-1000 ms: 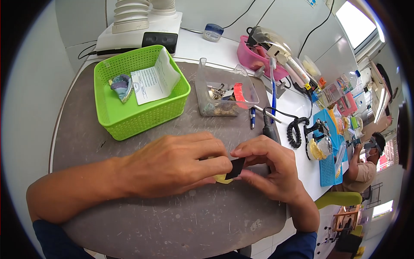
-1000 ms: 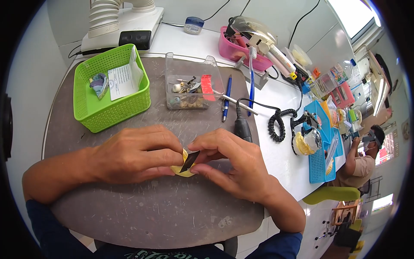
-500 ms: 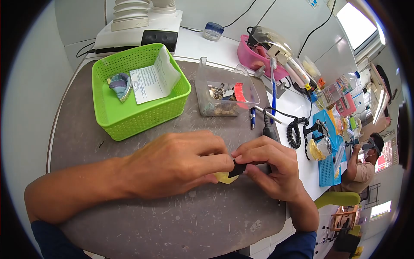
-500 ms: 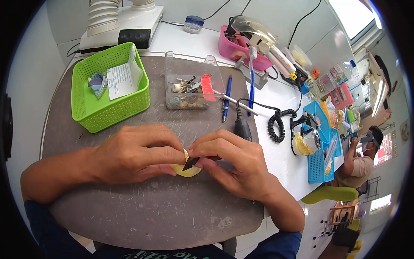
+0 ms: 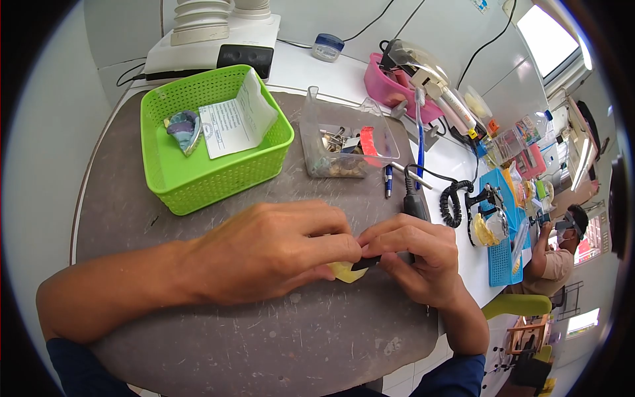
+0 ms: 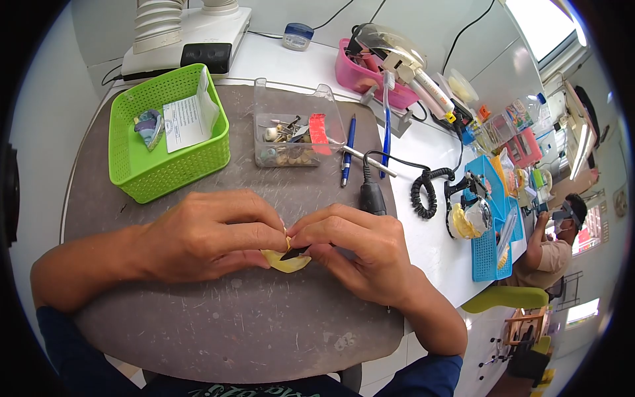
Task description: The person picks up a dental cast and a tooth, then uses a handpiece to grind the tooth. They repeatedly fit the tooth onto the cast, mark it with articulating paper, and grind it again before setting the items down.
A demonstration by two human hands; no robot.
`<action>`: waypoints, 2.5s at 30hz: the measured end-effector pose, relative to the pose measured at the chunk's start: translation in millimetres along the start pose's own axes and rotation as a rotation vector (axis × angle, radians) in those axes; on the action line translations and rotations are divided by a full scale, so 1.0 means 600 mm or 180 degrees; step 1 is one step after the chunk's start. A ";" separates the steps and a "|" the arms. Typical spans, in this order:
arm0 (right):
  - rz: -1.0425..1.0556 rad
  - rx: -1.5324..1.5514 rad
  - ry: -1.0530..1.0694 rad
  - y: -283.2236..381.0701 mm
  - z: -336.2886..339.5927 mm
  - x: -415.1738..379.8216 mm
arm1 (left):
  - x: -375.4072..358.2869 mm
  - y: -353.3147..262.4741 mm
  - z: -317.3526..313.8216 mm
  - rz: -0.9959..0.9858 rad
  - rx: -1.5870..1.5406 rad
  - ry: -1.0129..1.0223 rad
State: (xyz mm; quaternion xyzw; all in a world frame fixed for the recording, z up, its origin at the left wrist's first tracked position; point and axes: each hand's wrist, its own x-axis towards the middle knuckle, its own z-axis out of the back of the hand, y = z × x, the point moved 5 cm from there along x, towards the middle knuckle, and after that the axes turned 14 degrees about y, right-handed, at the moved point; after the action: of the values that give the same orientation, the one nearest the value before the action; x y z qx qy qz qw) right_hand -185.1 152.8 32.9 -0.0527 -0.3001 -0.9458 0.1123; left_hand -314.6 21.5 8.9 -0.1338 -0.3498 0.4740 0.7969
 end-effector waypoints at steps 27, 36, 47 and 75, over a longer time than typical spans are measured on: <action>-0.0411 -0.0124 -0.0344 0.017 0.005 -0.006 | -0.004 0.001 0.012 0.0376 -0.0048 -0.0206; -0.0557 0.0545 -0.0164 0.005 -0.014 0.001 | -0.005 -0.009 0.003 0.0187 0.0263 -0.0394; -0.0949 0.1343 0.0081 -0.009 -0.020 0.000 | 0.000 -0.016 0.007 0.0039 0.0299 -0.0253; -0.0010 0.0782 -0.0314 0.027 -0.007 -0.001 | -0.014 -0.022 -0.025 0.1793 -0.3073 -0.0512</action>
State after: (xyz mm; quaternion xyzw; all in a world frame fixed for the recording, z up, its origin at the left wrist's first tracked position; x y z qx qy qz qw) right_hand -180.5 137.6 38.6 -0.0846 -0.4189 -0.8983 0.1016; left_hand -298.3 9.1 1.6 -0.5349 -0.5374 0.4633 0.4589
